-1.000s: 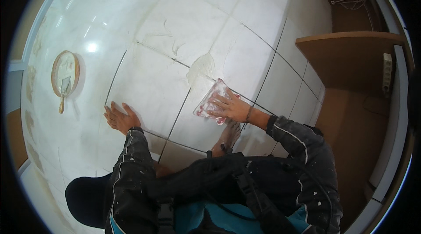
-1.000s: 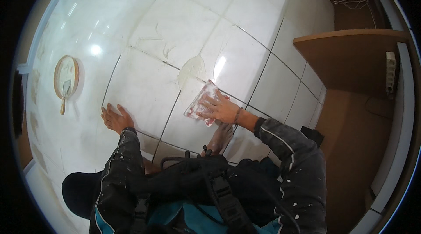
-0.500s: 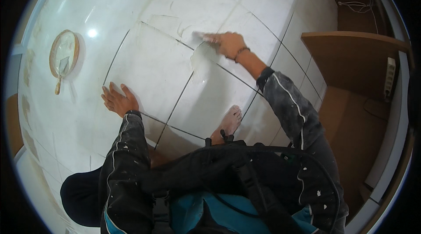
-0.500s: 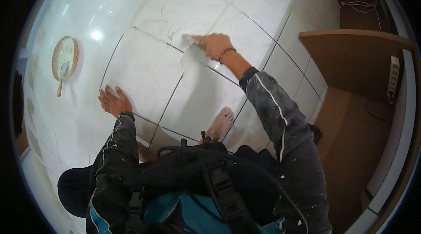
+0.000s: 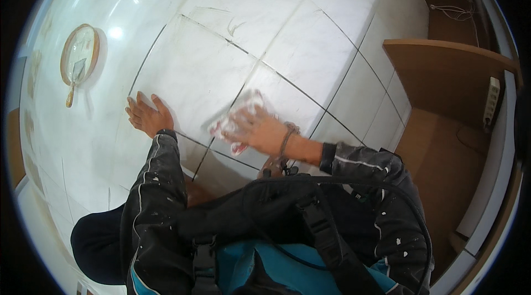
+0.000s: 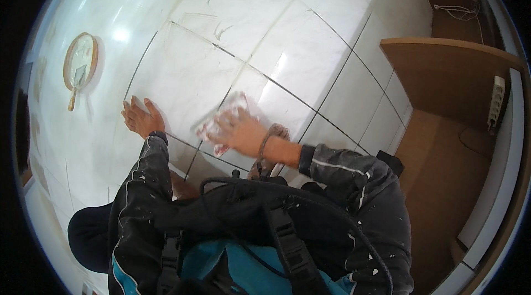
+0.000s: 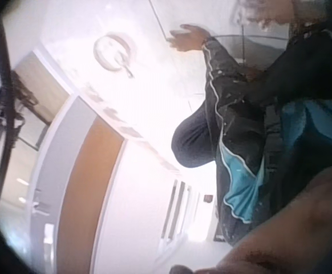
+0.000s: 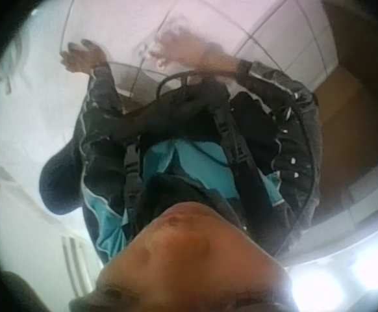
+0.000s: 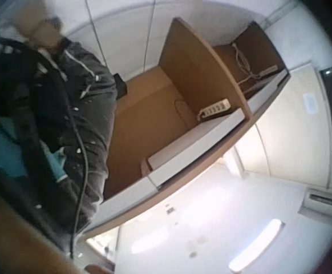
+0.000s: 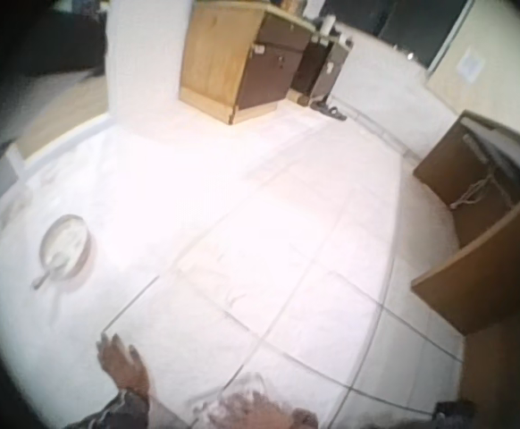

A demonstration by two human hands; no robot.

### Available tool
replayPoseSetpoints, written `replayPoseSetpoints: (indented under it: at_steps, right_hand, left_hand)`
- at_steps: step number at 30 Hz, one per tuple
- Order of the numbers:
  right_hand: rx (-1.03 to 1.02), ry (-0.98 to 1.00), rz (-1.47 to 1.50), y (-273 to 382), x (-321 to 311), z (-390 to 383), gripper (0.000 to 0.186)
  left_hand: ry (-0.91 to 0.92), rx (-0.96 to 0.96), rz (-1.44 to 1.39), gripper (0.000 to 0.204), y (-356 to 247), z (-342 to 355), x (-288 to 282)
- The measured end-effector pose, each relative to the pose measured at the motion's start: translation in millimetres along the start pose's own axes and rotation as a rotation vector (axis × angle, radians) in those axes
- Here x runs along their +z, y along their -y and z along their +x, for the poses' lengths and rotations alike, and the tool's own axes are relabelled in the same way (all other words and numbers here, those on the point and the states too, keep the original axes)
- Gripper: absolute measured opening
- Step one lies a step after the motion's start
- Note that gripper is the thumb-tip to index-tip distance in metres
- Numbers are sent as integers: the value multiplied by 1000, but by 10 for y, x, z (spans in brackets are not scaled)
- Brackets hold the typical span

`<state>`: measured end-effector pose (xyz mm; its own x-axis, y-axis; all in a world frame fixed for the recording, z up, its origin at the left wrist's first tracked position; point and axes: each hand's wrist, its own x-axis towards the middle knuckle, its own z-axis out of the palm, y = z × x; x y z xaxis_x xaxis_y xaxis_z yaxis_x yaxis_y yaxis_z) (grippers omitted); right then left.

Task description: The person applies a white grout or filler mixture into the gaps between floor tiles using a putty knife and their hands.

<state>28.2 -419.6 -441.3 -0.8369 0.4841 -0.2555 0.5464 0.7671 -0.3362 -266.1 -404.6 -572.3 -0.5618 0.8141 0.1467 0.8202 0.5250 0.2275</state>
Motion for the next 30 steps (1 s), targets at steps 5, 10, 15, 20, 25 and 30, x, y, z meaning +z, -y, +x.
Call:
replayPoseSetpoints:
  at_steps: [5, 10, 15, 20, 25, 30]
  right_hand:
    - [-117, -181, -254, -771, 34, -13, 51]
    - [-223, -77, -104, -738, 323, -479, 50]
    - [-3, -135, -131, -785, -148, -279, 63]
    - [560, -122, 129, -1243, -592, 264, 52]
    - [268, -134, 171, -680, 127, 256, 53]
    - [131, 26, 34, 402, 336, -26, 47]
  left_hand:
    - [-5, 11, -21, 54, -47, -2, 33]
    - [9, -11, -1, 52, -46, -1, 21]
    - [-2, -23, 2, 52, 18, -9, 3]
    - [-12, 22, -2, 52, -32, 0, 23]
    - [-16, 28, -46, 52, -57, -8, 25]
    - [-13, 1, -33, 52, 7, -16, 29]
